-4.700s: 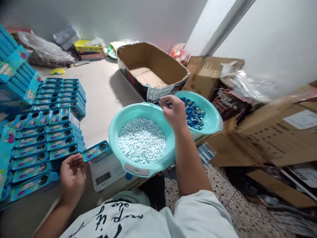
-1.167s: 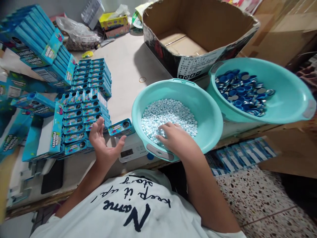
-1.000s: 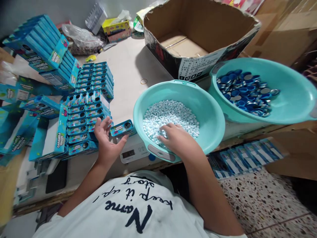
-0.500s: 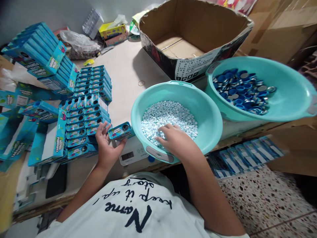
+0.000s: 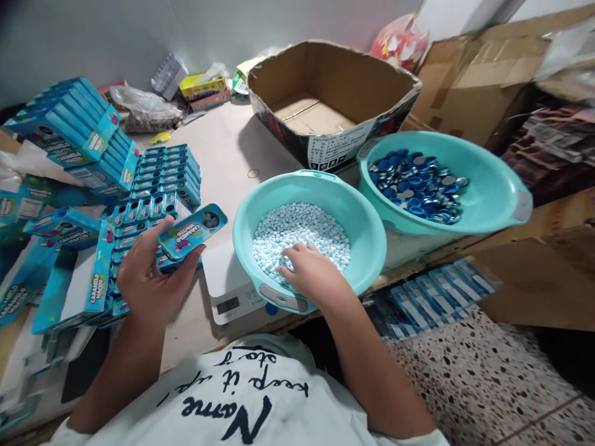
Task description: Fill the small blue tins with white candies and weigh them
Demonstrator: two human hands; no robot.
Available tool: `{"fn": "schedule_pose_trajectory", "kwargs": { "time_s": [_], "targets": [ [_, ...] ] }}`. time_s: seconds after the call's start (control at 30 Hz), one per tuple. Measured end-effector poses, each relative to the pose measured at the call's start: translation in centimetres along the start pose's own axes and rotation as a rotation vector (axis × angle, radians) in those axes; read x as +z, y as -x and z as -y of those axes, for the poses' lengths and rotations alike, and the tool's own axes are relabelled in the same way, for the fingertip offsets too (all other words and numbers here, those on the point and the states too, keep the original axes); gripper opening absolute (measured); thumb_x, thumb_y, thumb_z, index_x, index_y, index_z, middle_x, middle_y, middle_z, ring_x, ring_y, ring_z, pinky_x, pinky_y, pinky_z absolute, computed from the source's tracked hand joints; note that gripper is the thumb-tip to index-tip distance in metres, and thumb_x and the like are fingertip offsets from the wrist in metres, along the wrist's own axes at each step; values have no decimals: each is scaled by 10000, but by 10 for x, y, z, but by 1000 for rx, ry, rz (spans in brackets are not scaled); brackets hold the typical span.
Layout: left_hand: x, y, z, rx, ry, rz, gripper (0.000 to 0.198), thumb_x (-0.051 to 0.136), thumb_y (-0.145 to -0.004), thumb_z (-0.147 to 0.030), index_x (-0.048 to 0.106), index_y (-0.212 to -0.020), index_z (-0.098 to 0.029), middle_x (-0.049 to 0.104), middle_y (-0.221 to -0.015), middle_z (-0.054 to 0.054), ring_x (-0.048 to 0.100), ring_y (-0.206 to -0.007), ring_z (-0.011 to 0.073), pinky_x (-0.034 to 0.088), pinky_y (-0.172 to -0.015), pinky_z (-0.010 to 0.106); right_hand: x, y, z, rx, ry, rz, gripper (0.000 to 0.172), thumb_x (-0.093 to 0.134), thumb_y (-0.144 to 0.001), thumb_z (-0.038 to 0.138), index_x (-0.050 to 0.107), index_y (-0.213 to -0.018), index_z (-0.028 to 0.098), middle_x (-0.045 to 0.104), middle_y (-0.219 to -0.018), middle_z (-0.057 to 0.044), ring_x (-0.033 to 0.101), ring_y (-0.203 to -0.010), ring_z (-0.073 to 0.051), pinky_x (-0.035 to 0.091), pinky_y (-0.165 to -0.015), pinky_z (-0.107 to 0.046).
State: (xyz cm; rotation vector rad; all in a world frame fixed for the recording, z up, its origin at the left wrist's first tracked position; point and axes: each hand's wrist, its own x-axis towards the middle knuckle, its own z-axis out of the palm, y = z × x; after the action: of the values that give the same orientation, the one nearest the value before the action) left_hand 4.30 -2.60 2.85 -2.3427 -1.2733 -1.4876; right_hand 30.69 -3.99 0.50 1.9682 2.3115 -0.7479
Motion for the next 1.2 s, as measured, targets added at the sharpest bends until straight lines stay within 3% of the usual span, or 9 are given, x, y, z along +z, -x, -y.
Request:
{"fn": "schedule_pose_trajectory", "kwargs": {
  "time_s": [0.17,0.3,0.47,0.73,0.87,1.1,1.2],
  "targets": [
    [20,-35,-18,307,-70,372,408,535,-924,-20,644,-1297,-146,748,-1174,96,679,-1041,242,586,-925,413,-3,1,3,20,23,14,366,530,-992,392,660,-1274,198,644,-1273,-137,558,-1210,-336,476,-960,-396],
    [29,-37,-26,363,-60,357,449,503,-924,-6,618,-1334,-149,729,-1242,93,658,-1088,242,560,-959,423,-5,2,5,8,32,9,338,536,-996,386,671,-1235,188,648,-1231,-143,568,-1187,-330,467,-957,-393],
    [20,-40,-28,422,-175,421,393,528,-932,-31,667,-1262,-193,758,-1176,43,659,-1004,248,521,-849,407,-1,2,2,-15,29,-20,353,535,-996,390,667,-1256,190,652,-1215,-141,578,-1177,-324,463,-965,-394],
    [28,-42,-19,343,-230,516,493,508,-914,-9,651,-1325,-240,760,-1157,47,612,-983,270,461,-835,417,4,0,-4,-42,4,-52,345,534,-983,404,683,-1232,218,665,-1201,-129,595,-1160,-319,478,-935,-379],
    [25,-44,-25,336,-240,561,483,526,-894,12,685,-1263,-257,769,-1132,23,595,-996,276,452,-845,425,0,1,0,-26,9,-22,380,516,-990,398,657,-1285,204,654,-1251,-140,580,-1194,-345,479,-949,-408],
    [23,-43,-25,256,-202,587,538,574,-827,58,685,-1247,-261,764,-1166,-3,592,-1005,277,481,-877,429,-1,1,0,-29,3,-7,372,503,-998,392,660,-1273,197,653,-1255,-146,573,-1212,-351,487,-966,-431],
    [27,-36,-17,165,-93,530,542,601,-813,52,654,-1270,-234,750,-1188,20,619,-1029,263,510,-914,428,-1,0,-1,-24,-10,0,376,493,-1005,397,653,-1279,196,652,-1264,-139,568,-1225,-346,485,-973,-423]
  ]
}}
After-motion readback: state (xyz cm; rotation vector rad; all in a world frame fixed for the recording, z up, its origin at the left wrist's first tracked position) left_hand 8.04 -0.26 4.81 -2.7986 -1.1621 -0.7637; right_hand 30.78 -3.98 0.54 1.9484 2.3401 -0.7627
